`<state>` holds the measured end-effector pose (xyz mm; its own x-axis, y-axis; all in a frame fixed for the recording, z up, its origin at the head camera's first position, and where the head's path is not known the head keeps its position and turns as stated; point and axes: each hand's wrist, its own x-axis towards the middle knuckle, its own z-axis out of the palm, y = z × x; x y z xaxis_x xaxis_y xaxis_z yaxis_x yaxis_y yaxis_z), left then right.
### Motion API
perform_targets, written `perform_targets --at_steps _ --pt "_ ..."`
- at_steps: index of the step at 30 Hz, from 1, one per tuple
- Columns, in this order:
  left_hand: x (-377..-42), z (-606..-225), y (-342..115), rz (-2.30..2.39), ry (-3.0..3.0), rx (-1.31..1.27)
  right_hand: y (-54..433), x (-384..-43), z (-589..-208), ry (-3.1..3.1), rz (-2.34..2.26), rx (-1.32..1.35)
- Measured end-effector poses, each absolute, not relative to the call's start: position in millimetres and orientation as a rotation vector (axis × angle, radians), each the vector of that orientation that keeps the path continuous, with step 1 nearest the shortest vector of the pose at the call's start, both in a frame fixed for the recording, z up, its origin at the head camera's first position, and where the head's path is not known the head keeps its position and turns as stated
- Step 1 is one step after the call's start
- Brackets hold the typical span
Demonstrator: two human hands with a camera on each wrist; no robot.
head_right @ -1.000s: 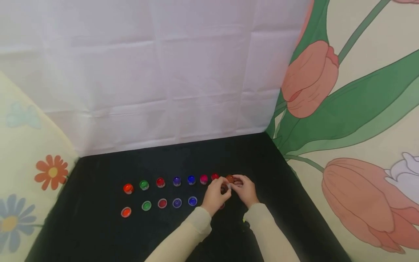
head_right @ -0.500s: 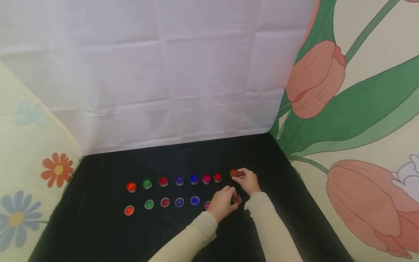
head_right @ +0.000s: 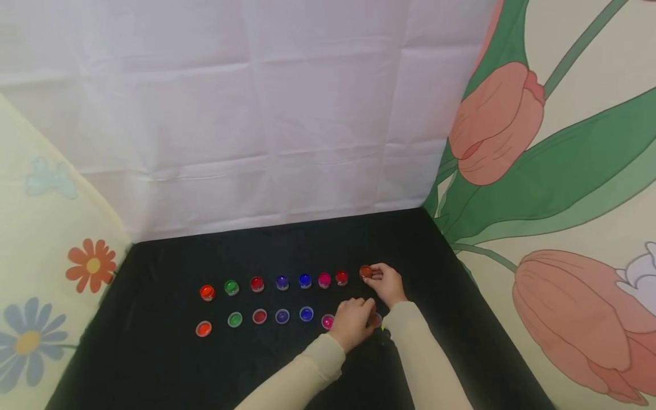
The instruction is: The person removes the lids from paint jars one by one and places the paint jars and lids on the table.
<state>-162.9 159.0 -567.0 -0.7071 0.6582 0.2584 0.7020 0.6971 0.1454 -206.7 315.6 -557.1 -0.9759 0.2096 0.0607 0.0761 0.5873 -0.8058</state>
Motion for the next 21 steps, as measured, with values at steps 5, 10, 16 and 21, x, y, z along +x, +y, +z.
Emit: perform_targets --at_steps 5,10,16,21 --pt "-162 -569 158 -0.330 -2.703 -1.087 315 -208 -556 -2.666 1.340 -0.213" --pt "-165 -572 154 -0.341 -2.701 -1.108 315 -212 -557 -2.682 1.346 -0.188" --pt "-170 -567 143 -0.438 -2.738 -1.181 324 -210 -555 -2.760 1.357 -0.154" --pt "-183 -554 115 -0.490 -2.736 -1.183 336 -209 -546 -2.891 1.348 -0.106"
